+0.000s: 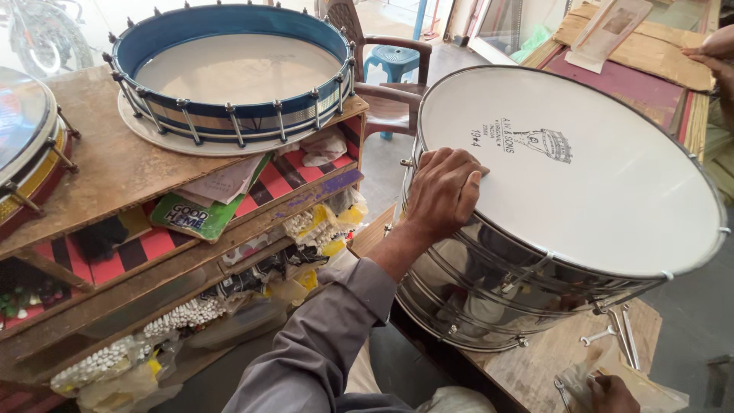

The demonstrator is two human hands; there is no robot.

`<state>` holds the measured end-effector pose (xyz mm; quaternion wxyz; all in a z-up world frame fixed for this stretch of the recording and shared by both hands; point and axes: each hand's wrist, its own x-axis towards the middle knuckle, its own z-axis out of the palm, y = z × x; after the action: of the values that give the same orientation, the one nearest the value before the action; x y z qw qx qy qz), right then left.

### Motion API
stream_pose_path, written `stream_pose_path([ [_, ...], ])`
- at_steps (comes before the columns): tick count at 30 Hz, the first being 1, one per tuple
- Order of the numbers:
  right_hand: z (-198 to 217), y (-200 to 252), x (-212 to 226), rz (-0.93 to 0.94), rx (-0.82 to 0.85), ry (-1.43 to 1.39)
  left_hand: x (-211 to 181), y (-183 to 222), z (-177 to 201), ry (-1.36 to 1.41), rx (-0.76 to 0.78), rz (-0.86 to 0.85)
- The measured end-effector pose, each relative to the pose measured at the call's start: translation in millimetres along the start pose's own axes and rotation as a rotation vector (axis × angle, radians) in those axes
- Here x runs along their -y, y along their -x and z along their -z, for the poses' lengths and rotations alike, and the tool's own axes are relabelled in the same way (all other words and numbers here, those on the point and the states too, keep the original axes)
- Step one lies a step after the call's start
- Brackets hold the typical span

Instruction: The person assembles a snare drum by tightening metal lugs and screws around the rim using their hands and a small wrench.

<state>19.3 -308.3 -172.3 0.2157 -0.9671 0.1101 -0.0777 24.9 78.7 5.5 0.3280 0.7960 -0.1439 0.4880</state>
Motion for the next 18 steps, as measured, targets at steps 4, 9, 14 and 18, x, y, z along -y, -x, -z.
stream_pose_path([
  [4, -16.8, -23.1, -37.5, -0.022, -0.074, -0.1, -1.1, 0.6, 1.9, 0.01, -0.001, 0.004],
  [9, -18.1, -63.4, -79.8, -0.028, -0.188, -0.379, -3.3, 2.0, 3.6, 0.014, -0.011, 0.008],
  [14, -14.5, -76.5, -93.3, 0.056, -0.177, -0.772, -3.9, 0.4, 3.6, 0.002, -0.003, 0.011],
  [18, -42.8, -48.4, -78.1, 0.164, -0.006, -1.036, -0.6, 13.1, 6.4, 0.112, -0.178, -0.134],
])
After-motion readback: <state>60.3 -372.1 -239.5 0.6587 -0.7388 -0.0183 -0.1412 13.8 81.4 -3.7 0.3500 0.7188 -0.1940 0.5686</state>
